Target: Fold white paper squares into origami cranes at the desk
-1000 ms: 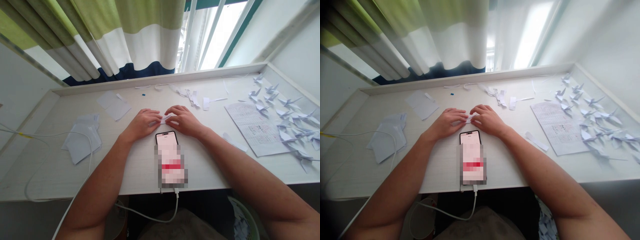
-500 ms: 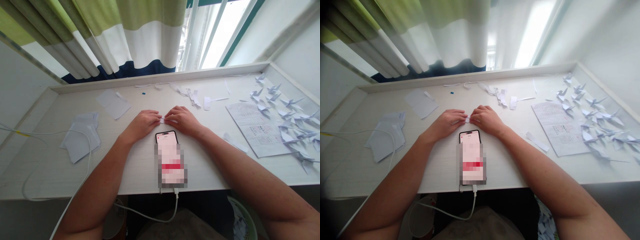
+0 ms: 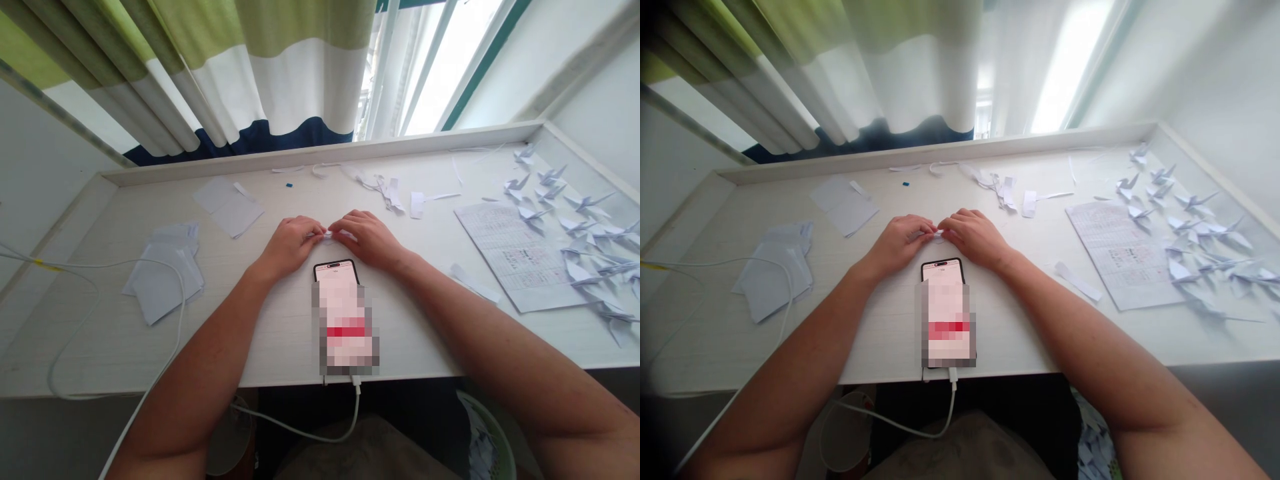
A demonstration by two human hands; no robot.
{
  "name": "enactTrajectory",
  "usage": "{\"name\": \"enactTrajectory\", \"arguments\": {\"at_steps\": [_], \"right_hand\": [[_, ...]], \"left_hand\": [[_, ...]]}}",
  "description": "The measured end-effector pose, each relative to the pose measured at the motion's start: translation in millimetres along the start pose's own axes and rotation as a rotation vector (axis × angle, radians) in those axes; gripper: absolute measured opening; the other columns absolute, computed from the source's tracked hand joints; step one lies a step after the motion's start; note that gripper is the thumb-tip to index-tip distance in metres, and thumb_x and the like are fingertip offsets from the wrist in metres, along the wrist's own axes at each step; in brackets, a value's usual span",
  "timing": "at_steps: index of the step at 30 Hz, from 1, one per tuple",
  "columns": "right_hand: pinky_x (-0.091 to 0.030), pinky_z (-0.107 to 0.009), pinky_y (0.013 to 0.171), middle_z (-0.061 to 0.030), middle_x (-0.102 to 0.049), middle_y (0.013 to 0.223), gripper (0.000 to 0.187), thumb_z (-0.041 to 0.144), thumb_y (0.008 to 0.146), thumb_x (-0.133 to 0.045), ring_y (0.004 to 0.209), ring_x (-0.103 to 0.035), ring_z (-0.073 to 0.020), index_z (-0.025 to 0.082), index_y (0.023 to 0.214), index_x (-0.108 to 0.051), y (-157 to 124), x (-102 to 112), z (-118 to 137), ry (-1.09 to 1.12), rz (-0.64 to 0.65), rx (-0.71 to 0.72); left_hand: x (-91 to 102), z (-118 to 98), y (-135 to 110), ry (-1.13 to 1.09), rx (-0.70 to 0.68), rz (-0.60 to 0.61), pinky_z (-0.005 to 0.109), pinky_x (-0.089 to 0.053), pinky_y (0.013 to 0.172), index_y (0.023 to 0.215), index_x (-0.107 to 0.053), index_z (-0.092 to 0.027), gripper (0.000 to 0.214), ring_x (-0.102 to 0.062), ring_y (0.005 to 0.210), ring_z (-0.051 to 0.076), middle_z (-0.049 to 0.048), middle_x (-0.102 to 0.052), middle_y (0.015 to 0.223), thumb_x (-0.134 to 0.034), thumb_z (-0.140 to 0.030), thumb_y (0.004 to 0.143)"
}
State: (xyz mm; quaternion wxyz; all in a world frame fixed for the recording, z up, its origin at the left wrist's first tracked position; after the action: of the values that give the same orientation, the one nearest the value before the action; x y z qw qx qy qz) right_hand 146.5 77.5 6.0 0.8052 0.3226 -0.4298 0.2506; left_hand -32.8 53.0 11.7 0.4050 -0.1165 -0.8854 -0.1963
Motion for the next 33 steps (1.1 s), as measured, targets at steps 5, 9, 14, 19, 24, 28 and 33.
{"name": "enactTrajectory", "arguments": {"at_steps": [5, 9, 14, 19, 24, 28, 33], "right_hand": [[-0.048, -0.043, 0.096, -0.0100, -0.079, 0.107, 0.022, 0.034, 0.105, -0.062, 0.106, -0.066, -0.0283, 0.022, 0.100, -0.080, -0.1, -1.7, 0.2, 0.074, -0.013, 0.002], [-0.051, -0.045, 0.098, -0.0107, -0.079, 0.110, 0.019, 0.029, 0.102, -0.064, 0.107, -0.068, -0.0291, 0.021, 0.094, -0.080, 1.6, -4.3, -2.2, 0.135, -0.028, -0.072], [-0.055, -0.041, 0.096, -0.0086, -0.080, 0.105, 0.012, 0.024, 0.094, -0.073, 0.101, -0.072, -0.0260, 0.021, 0.084, -0.079, 3.1, -5.2, -5.4, 0.292, -0.086, -0.244], [-0.056, -0.041, 0.091, -0.0071, -0.081, 0.099, 0.004, 0.023, 0.088, -0.078, 0.095, -0.073, -0.0252, 0.020, 0.090, -0.080, 3.1, -2.9, -8.0, 0.356, -0.108, -0.344], [-0.056, -0.041, 0.094, -0.0066, -0.082, 0.101, 0.007, 0.023, 0.089, -0.079, 0.098, -0.075, -0.0255, 0.021, 0.094, -0.083, 2.6, -1.0, -8.1, 0.363, -0.115, -0.342], [-0.056, -0.041, 0.100, -0.0071, -0.082, 0.105, 0.010, 0.021, 0.091, -0.076, 0.104, -0.075, -0.0257, 0.023, 0.089, -0.086, 2.1, -2.6, -6.7, 0.360, -0.113, -0.280], [-0.056, -0.042, 0.102, -0.0075, -0.081, 0.104, 0.009, 0.021, 0.089, -0.079, 0.106, -0.076, -0.0267, 0.024, 0.090, -0.087, 0.8, -5.1, -9.1, 0.397, -0.111, -0.261]], "left_hand": [[-1.9, 3.1, 1.3, -0.037, 0.029, -0.027, 0.046, -0.055, 0.104, 0.088, -0.075, -0.023, 0.015, -0.074, 0.109, 0.025, 0.0064, -0.083, 0.109, -0.065, -0.027, 0.098], [-1.9, 4.6, 1.6, -0.059, 0.038, -0.036, 0.046, -0.055, 0.104, 0.089, -0.076, -0.023, 0.013, -0.074, 0.108, 0.025, 0.0055, -0.083, 0.108, -0.067, -0.027, 0.097], [-0.8, 10.0, 1.9, -0.124, 0.145, -0.076, 0.043, -0.058, 0.101, 0.092, -0.080, -0.024, 0.010, -0.076, 0.107, 0.026, 0.0051, -0.084, 0.107, -0.072, -0.029, 0.092], [-2.2, 12.7, 1.6, -0.138, 0.215, -0.095, 0.042, -0.059, 0.101, 0.098, -0.082, -0.024, 0.012, -0.076, 0.107, 0.026, 0.0048, -0.084, 0.107, -0.078, -0.027, 0.087], [-2.0, 10.1, -1.2, -0.199, 0.201, -0.111, 0.040, -0.057, 0.104, 0.092, -0.082, -0.024, 0.007, -0.076, 0.108, 0.024, 0.0046, -0.084, 0.106, -0.076, -0.023, 0.088], [-0.8, 7.5, -1.8, -0.207, 0.116, -0.081, 0.042, -0.057, 0.103, 0.085, -0.081, -0.024, 0.005, -0.075, 0.109, 0.025, 0.0048, -0.084, 0.107, -0.077, -0.025, 0.089], [-0.1, 12.3, -0.9, -0.225, 0.034, -0.046, 0.043, -0.056, 0.105, 0.084, -0.080, -0.024, 0.006, -0.074, 0.111, 0.025, 0.0057, -0.084, 0.109, -0.077, -0.024, 0.090]]}}
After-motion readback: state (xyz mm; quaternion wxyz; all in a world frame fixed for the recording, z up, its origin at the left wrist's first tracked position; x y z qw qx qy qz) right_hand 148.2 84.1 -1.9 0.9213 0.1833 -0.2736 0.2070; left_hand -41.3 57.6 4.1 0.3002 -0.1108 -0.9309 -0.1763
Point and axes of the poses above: each hand's wrist, its own y-axis towards the middle knuckle, its own x-axis out of the back of the hand, z = x × y, the point moved 5 cm from there along y, towards the middle knuckle
